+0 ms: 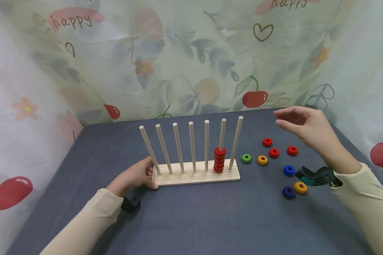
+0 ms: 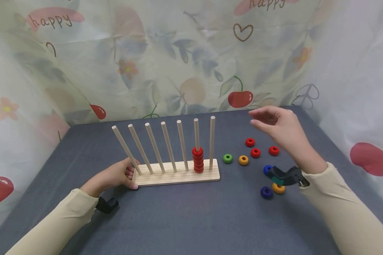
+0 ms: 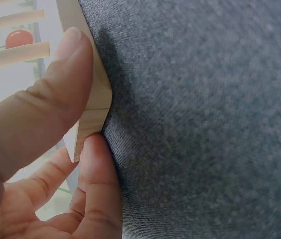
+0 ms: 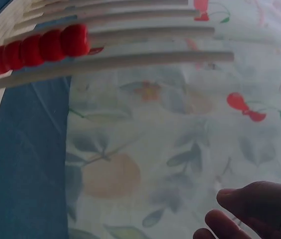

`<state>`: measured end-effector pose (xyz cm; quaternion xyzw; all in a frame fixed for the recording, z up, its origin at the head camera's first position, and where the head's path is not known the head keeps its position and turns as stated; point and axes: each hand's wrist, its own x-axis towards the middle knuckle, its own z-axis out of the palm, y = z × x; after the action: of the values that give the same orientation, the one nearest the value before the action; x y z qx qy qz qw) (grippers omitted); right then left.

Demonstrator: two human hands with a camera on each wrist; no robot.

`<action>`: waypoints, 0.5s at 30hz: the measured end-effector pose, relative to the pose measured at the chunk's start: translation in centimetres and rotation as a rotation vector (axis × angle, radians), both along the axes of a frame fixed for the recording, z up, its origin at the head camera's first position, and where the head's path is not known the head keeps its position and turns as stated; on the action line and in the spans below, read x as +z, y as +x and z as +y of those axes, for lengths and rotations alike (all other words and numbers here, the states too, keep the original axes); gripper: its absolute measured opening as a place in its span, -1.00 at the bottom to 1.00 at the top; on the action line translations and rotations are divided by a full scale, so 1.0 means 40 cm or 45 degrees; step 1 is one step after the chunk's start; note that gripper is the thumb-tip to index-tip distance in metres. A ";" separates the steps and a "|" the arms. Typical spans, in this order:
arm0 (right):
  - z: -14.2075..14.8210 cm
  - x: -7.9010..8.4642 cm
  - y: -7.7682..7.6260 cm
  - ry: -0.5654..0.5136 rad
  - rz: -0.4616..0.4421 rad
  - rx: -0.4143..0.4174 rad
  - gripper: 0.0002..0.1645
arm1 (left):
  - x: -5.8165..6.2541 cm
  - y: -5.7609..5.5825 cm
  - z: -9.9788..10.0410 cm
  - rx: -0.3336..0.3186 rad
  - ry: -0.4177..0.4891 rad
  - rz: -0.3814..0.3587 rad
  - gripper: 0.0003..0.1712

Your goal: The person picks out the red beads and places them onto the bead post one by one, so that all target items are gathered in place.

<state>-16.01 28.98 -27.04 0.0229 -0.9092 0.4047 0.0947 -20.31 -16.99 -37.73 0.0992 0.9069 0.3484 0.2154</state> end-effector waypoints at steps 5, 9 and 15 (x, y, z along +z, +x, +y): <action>0.039 -0.028 -0.012 0.026 -0.061 -0.020 -0.44 | 0.000 0.000 0.001 0.001 -0.012 0.004 -0.22; 0.067 -0.050 -0.020 0.048 -0.099 -0.034 -0.39 | 0.001 0.001 0.002 0.008 -0.007 0.000 -0.21; 0.107 -0.087 -0.030 0.071 -0.195 -0.041 -0.30 | 0.003 0.003 0.003 0.014 -0.003 -0.005 -0.20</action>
<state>-17.21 33.27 -30.53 -0.0199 -0.9250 0.3781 0.0307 -20.18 -16.86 -37.59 0.0933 0.9073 0.3488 0.2154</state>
